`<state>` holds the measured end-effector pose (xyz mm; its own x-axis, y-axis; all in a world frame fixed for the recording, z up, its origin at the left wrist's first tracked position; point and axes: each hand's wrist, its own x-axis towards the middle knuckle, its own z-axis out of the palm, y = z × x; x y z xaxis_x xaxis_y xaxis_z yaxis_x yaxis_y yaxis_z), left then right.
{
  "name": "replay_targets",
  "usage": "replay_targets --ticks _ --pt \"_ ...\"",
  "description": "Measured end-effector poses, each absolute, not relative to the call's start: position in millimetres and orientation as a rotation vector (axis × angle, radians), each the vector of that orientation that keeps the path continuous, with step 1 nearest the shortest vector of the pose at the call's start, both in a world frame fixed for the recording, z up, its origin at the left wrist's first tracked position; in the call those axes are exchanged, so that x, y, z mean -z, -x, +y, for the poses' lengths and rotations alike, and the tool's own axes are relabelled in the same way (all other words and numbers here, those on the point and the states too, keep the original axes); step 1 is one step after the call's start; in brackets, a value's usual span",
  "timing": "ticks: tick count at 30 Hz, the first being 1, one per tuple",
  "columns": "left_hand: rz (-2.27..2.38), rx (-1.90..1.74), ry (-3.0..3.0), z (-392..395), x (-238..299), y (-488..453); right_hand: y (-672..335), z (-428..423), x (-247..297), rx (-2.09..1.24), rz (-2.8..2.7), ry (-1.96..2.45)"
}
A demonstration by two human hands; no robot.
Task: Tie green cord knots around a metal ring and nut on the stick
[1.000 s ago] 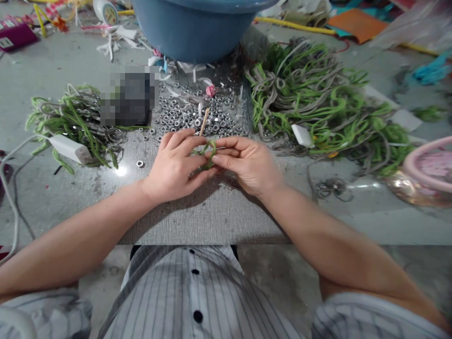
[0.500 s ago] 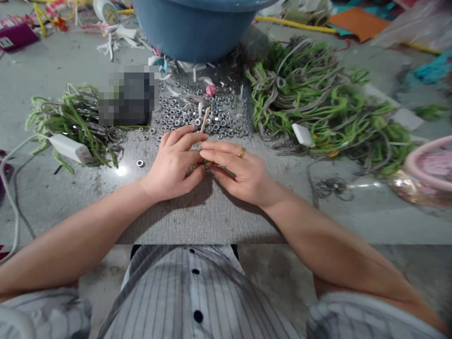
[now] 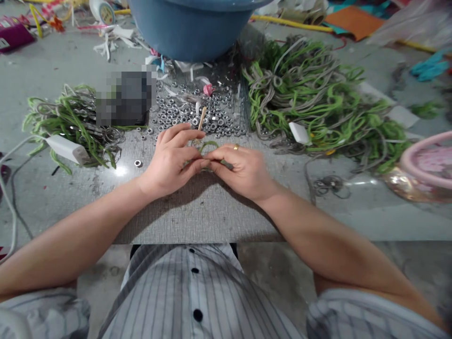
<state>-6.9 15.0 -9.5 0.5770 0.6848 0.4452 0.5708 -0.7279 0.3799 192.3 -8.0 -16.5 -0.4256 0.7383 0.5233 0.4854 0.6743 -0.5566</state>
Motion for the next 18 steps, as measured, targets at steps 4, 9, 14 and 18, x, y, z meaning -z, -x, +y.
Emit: replay_targets --ticks 4,9,14,18 --pt "1.050 -0.887 -2.603 16.0 8.9 6.8 -191.7 -8.2 15.5 -0.544 -2.075 1.003" --pt "1.077 -0.877 -2.574 13.2 6.7 6.5 -191.2 -9.9 13.2 -0.581 -2.073 1.055" --pt "1.084 -0.854 -2.562 11.8 4.4 6.7 -191.5 -9.0 12.9 -0.556 -2.063 1.045" --pt "1.070 -0.834 -2.570 12.5 3.6 6.9 -192.1 -8.0 11.6 -0.567 -2.051 1.012"
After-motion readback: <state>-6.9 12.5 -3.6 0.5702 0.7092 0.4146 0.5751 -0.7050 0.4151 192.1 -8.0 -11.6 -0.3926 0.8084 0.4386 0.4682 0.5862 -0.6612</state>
